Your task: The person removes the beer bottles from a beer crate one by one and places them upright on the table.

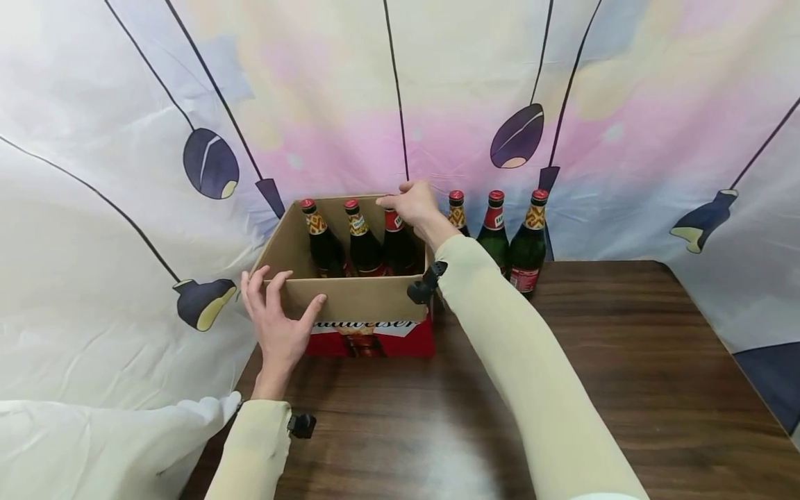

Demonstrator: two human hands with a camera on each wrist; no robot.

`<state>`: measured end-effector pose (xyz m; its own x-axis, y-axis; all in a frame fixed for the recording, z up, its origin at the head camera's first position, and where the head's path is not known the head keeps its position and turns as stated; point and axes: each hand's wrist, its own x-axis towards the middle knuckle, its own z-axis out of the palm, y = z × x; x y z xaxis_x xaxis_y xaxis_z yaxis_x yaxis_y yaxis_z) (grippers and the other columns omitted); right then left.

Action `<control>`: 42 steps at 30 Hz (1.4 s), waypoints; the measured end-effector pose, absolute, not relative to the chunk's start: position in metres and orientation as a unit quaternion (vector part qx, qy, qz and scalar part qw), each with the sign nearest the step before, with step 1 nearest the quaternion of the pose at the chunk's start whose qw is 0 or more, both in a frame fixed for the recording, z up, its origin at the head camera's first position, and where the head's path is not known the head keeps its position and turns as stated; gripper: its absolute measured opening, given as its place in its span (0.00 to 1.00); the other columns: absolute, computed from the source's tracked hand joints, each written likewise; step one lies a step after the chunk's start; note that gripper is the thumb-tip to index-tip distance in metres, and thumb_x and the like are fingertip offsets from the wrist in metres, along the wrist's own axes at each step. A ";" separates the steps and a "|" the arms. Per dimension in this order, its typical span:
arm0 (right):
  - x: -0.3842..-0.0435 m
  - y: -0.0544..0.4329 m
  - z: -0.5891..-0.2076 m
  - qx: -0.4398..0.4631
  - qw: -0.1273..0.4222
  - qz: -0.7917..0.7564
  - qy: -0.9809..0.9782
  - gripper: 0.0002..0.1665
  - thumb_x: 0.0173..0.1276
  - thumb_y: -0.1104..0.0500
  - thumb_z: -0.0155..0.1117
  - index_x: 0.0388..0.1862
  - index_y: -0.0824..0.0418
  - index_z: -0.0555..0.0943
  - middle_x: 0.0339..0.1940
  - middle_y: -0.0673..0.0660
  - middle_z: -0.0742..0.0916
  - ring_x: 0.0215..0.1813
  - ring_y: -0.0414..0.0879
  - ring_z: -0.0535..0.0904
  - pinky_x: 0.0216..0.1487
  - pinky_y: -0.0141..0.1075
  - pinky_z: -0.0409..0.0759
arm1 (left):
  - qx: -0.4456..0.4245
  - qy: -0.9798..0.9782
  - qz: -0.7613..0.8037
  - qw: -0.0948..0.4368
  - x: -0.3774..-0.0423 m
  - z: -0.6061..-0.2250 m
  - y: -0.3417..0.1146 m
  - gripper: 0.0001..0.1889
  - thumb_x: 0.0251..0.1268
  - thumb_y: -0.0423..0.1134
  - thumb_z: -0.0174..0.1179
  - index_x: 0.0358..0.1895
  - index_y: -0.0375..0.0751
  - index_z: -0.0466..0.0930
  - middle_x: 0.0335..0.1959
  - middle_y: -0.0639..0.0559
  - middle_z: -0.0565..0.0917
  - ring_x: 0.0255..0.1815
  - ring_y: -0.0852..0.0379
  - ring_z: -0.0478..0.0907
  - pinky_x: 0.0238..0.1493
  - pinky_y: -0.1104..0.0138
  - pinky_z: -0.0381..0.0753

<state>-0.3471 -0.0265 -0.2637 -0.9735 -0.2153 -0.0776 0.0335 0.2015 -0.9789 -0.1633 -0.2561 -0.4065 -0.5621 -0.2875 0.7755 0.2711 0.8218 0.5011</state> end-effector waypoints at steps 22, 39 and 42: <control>-0.349 -0.047 -0.281 -0.042 0.097 -0.555 0.825 0.28 0.70 0.57 0.75 0.68 0.59 0.83 0.66 0.58 0.86 0.67 0.51 0.80 0.69 0.44 0.79 | 0.001 -0.834 -0.302 0.461 -0.162 -0.402 -0.254 0.39 0.65 0.72 0.64 0.66 0.46 0.76 0.77 0.41 0.63 0.86 0.30 0.43 0.77 0.28 0.56; -0.335 -0.043 -0.287 -0.080 0.041 -0.652 0.753 0.26 0.68 0.56 0.78 0.64 0.60 0.86 0.63 0.60 0.89 0.64 0.51 0.83 0.66 0.46 0.82 | 0.011 -0.841 -0.305 0.446 -0.162 -0.407 -0.255 0.37 0.63 0.68 0.67 0.66 0.47 0.76 0.77 0.40 0.63 0.86 0.30 0.44 0.77 0.28 0.57; -0.332 -0.043 -0.286 -0.089 0.034 -0.675 0.732 0.27 0.68 0.55 0.78 0.65 0.59 0.86 0.62 0.59 0.89 0.60 0.48 0.82 0.62 0.42 0.82 | 0.015 -0.842 -0.303 0.446 -0.161 -0.409 -0.255 0.38 0.63 0.69 0.66 0.66 0.47 0.76 0.78 0.41 0.63 0.86 0.31 0.44 0.77 0.29 0.59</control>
